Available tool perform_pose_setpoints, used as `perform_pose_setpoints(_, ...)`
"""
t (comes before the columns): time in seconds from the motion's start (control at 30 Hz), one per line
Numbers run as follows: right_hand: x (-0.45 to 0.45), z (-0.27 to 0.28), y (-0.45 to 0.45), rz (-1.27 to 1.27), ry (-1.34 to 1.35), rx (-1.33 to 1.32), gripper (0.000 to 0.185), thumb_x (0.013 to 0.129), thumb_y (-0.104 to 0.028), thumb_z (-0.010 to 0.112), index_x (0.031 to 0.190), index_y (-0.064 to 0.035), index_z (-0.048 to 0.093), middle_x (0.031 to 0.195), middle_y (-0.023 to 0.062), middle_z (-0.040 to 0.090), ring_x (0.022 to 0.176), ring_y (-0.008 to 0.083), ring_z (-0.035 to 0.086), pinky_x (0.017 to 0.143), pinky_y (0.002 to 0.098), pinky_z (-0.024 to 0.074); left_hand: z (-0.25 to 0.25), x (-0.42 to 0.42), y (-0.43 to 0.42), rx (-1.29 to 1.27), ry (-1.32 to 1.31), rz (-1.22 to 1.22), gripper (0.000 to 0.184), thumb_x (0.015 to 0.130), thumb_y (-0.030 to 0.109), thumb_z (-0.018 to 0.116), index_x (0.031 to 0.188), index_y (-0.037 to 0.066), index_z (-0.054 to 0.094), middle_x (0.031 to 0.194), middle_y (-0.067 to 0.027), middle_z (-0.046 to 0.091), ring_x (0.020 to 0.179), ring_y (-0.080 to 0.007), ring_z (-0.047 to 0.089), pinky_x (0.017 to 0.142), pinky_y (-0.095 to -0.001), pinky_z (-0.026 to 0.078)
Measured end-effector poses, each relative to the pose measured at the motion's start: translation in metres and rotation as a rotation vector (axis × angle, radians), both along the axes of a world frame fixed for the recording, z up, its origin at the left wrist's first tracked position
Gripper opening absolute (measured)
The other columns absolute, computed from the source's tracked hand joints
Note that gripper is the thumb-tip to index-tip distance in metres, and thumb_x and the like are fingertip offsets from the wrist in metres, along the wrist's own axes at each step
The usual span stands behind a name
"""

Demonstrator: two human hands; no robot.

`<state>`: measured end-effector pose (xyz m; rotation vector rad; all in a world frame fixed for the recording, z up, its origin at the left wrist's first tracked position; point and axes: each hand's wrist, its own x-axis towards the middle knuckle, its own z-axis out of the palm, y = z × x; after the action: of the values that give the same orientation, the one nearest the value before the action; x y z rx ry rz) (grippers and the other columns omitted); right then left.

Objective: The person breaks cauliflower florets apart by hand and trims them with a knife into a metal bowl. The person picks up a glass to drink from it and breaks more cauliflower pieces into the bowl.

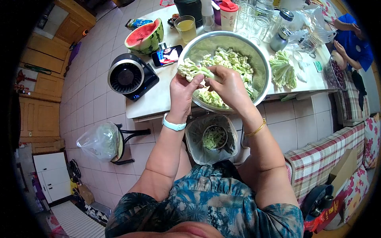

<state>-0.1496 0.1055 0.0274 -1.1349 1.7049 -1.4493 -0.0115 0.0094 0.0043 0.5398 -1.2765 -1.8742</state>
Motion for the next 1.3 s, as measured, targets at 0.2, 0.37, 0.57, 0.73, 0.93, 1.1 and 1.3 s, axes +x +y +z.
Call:
perform_pose_setpoints(0.2,-0.001,0.005,0.004,0.030,0.305,0.051,0.026,0.097,-0.014,0.074,0.113,0.0058,0.068,0.080,0.0159,0.071,0.072,0.0204,0.070,0.067,0.0361,0.0549,-0.011,0.001,-0.003,-0.054,-0.023,0.009,0.035,0.095,0.015,0.082,0.123,0.001,0.067,0.110,-0.0053,0.074,0.090,-0.0101,0.069,0.072,-0.0236,0.056)
perform_pose_setpoints(0.37,-0.003,0.006,0.006,0.015,0.316,0.022,0.030,0.095,-0.020,0.078,0.112,0.0033,0.069,0.079,0.0181,0.069,0.071,0.0266,0.068,0.067,0.0398,0.0532,-0.009,0.002,-0.003,0.001,-0.045,-0.016,0.031,0.096,0.016,0.082,0.119,0.002,0.069,0.104,-0.0026,0.074,0.087,-0.0087,0.068,0.072,-0.0237,0.054)
perform_pose_setpoints(0.57,-0.011,0.016,0.013,-0.153,0.618,0.034,0.026,0.093,-0.023,0.078,0.106,-0.0023,0.068,0.085,0.0197,0.073,0.078,0.0379,0.072,0.069,0.0453,0.0553,0.001,0.001,0.002,-0.550,-0.233,0.140,0.096,0.076,0.025,0.096,0.155,0.007,0.043,0.152,-0.0156,0.049,0.136,-0.0290,0.051,0.108,-0.0406,0.049)
perform_pose_setpoints(0.73,-0.016,0.026,0.026,-0.163,0.865,0.010,0.018,0.090,-0.016,0.076,0.099,-0.0057,0.065,0.085,0.0166,0.072,0.078,0.0384,0.072,0.068,0.0474,0.0566,0.022,0.013,0.001,-1.189,-0.459,0.369,0.080,0.076,0.022,0.091,0.148,0.012,0.057,0.153,-0.0169,0.050,0.140,-0.0384,0.049,0.118,-0.0482,0.039)
perform_pose_setpoints(0.93,-0.014,0.034,0.042,-0.070,0.951,0.002,0.013,0.089,-0.012,0.073,0.093,-0.0067,0.062,0.081,0.0151,0.070,0.073,0.0369,0.071,0.063,0.0471,0.0561,0.013,0.005,0.014,-1.421,-0.622,0.076,0.043,0.095,0.020,0.071,0.137,0.012,0.065,0.144,-0.0074,0.060,0.141,-0.0294,0.050,0.122,-0.0513,0.034)
perform_pose_setpoints(1.1,-0.010,0.046,0.057,0.004,0.976,0.001,0.014,0.088,-0.008,0.071,0.093,-0.0034,0.059,0.079,0.0171,0.068,0.075,0.0366,0.072,0.065,0.0469,0.0564,0.013,-0.004,0.022,-1.420,-0.571,0.039,0.042,0.093,0.014,0.071,0.133,0.008,0.061,0.139,-0.0071,0.063,0.139,-0.0285,0.053,0.121,-0.0529,0.035)
perform_pose_setpoints(1.3,-0.014,0.047,0.061,0.007,0.859,-0.140,0.025,0.087,-0.021,0.079,0.096,-0.0053,0.061,0.082,0.0137,0.067,0.077,0.0343,0.071,0.067,0.0437,0.0571,0.011,-0.014,0.036,-1.147,-0.376,0.017,0.035,0.090,0.006,0.069,0.125,0.004,0.062,0.125,-0.0157,0.068,0.124,-0.0359,0.062,0.118,-0.0571,0.036)
